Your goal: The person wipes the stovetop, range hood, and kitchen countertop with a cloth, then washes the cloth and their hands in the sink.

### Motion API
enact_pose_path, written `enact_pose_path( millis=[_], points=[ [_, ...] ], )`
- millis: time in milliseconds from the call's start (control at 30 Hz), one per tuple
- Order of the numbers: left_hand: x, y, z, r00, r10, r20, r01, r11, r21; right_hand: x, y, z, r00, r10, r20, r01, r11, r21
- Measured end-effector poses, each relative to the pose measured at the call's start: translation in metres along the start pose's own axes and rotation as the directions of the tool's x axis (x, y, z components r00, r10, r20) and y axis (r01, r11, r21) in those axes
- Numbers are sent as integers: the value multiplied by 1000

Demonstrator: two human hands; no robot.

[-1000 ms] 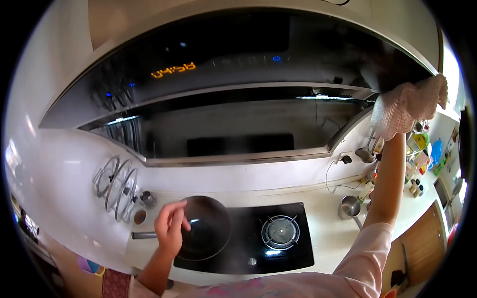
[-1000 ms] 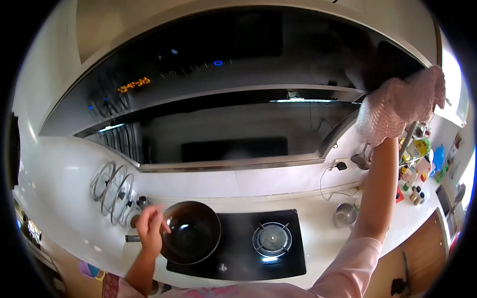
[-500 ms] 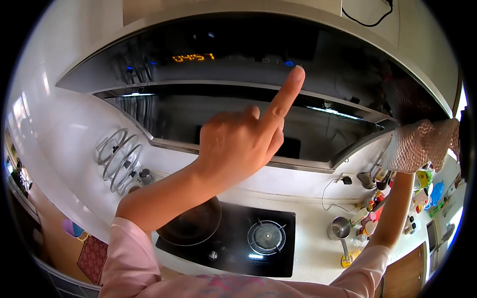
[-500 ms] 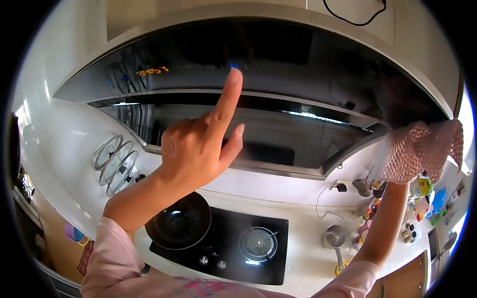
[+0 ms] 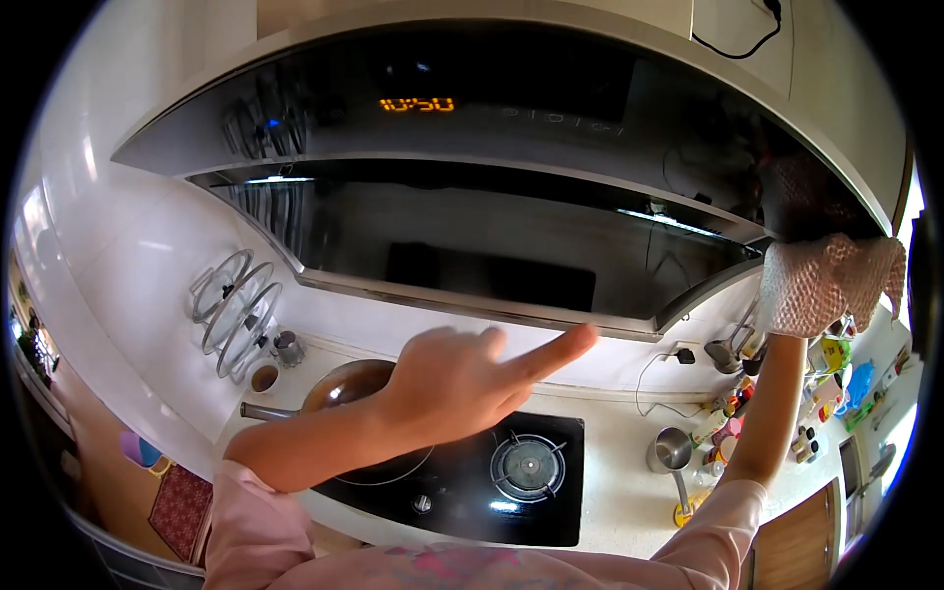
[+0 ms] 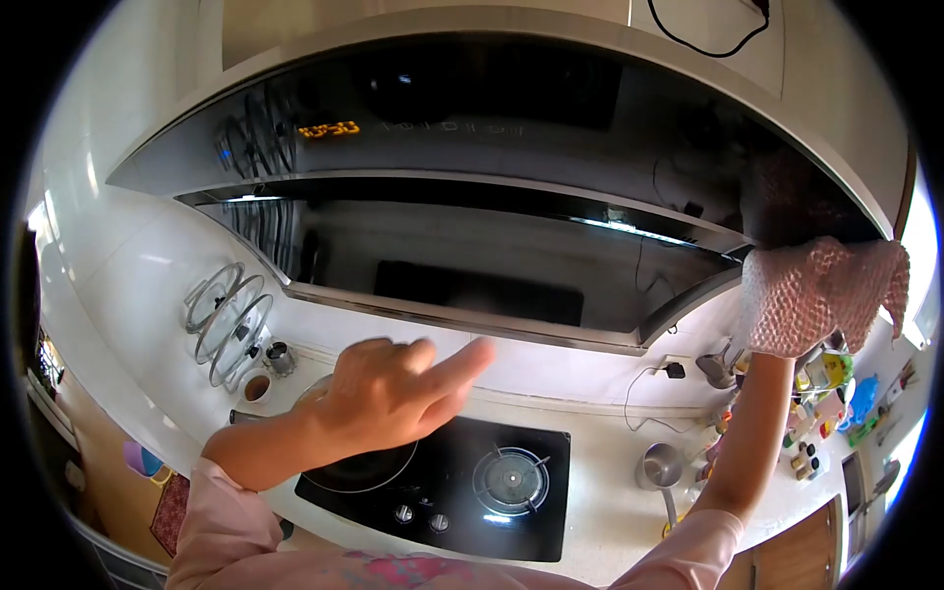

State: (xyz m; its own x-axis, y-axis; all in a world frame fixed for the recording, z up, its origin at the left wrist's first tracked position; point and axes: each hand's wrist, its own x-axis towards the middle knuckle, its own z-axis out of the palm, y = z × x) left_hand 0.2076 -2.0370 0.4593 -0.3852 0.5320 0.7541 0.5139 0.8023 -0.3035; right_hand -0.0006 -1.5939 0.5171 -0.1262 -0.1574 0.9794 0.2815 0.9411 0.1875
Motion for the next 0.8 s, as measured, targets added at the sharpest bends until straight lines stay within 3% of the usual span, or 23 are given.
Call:
enact_pose_path(
  millis=[167, 267, 333, 400, 467, 533, 633, 733, 800],
  points=[
    [-59, 2, 2, 996, -76, -53, 73, 996, -59, 2, -20, 0, 1000, -6, -11, 7, 1000, 23],
    [-78, -14, -6, 988, -152, 6, 152, 988, 7, 6, -37, -1, 1000, -12, -10, 12, 999, 42],
    [-78, -38, -11, 970, -218, -111, 216, 976, -28, 9, -47, -1, 1000, -8, -15, 9, 998, 56],
    [-75, -61, -23, 914, -383, -134, 389, 921, 21, 8, -57, -3, 1000, -6, -19, 8, 997, 71],
    [-66, -88, -38, 866, -422, -269, 441, 897, 13, 8, -67, -5, 1000, -3, -22, 5, 997, 83],
    [-62, -104, -50, 832, -468, -299, 492, 870, 8, 9, -76, -6, 1000, 4, -28, -2, 996, 85],
    [-61, -115, -60, 837, -430, -339, 445, 895, -35, 7, -87, -10, 999, 16, -39, -12, 995, 95],
    [-80, -110, -52, 881, -321, -347, 291, 947, -138, 3, -104, -14, 996, 56, -73, -46, 991, 129],
    [-103, -96, -48, 928, -267, -259, 216, 954, -209, -4, -113, -21, 990, 95, -107, -80, 988, 134]
  ],
)
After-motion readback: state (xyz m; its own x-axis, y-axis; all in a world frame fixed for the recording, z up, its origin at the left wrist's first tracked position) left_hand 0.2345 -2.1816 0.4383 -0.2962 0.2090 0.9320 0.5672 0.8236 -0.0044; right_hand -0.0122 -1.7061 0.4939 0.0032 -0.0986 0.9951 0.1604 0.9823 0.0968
